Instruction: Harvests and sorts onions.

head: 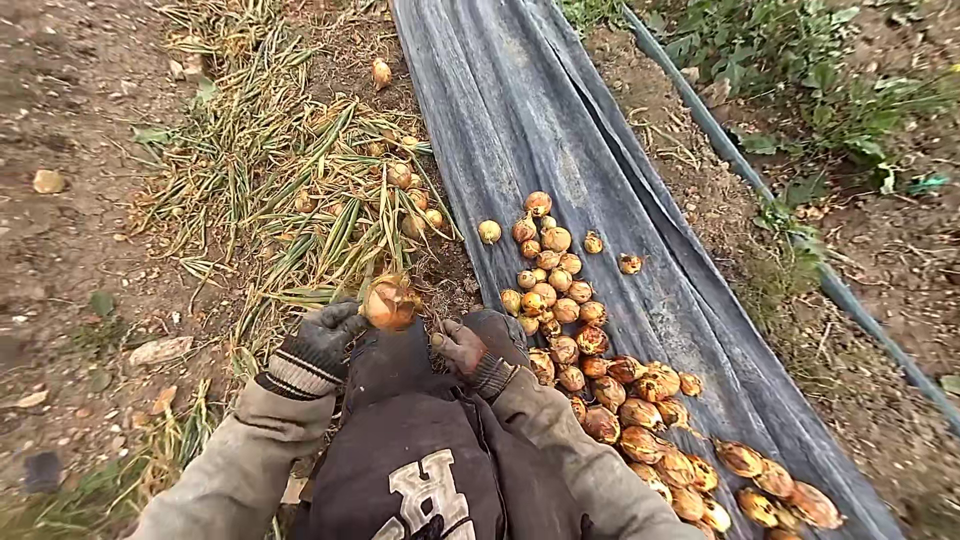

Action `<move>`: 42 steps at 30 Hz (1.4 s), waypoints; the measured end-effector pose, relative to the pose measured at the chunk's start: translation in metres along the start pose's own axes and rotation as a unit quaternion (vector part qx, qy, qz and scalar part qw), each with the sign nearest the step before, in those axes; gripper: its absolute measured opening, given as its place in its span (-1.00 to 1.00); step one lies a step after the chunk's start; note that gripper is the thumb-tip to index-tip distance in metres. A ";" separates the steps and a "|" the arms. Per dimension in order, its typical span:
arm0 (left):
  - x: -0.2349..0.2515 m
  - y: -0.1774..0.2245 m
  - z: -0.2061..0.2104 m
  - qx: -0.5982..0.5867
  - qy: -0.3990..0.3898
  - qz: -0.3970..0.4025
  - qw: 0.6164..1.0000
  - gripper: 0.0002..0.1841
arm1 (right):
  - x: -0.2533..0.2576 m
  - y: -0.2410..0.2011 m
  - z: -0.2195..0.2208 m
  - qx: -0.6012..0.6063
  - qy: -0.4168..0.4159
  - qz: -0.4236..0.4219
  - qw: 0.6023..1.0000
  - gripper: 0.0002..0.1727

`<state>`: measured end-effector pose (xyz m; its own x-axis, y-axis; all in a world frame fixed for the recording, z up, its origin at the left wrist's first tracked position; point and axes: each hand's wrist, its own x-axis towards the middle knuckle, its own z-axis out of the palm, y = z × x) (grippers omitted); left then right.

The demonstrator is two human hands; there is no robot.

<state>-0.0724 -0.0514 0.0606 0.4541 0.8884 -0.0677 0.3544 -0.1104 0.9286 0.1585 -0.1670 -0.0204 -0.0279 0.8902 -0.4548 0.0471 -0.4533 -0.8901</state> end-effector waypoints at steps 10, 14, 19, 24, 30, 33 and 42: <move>-0.047 0.028 0.012 -0.037 -0.029 0.005 0.999 -0.57 | -0.049 -0.069 0.008 -0.012 0.091 -0.251 0.964 -0.34; -0.035 0.009 0.008 0.070 0.007 0.211 0.975 -0.60 | -0.040 -0.051 0.013 -0.032 0.142 -0.285 0.948 -0.33; -0.030 -0.009 0.005 0.294 0.049 0.308 0.904 -0.48 | -0.023 -0.035 0.019 -0.072 0.204 -0.224 0.950 -0.31; 0.000 -0.011 -0.004 0.316 0.130 -0.097 0.935 -0.46 | -0.010 -0.029 0.020 -0.016 0.228 -0.154 0.961 -0.21; 0.036 0.004 0.003 0.319 -0.034 -0.059 0.945 -0.62 | 0.022 0.003 0.004 -0.164 -0.029 0.170 0.971 -0.10; 0.044 0.025 0.053 0.372 -0.321 -0.061 0.869 -0.64 | 0.027 0.021 0.003 0.013 0.048 0.133 0.990 -0.26; 0.205 -0.091 0.140 0.476 -0.245 -0.257 0.805 -0.61 | -0.008 -0.030 -0.132 0.197 0.319 0.059 0.925 -0.30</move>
<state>0.1026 0.0783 -0.0885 0.2321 0.6688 -0.7062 0.9581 -0.2825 0.0473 0.2890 -0.1544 0.0136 0.5553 0.6231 -0.5508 -0.3587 -0.4180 -0.8346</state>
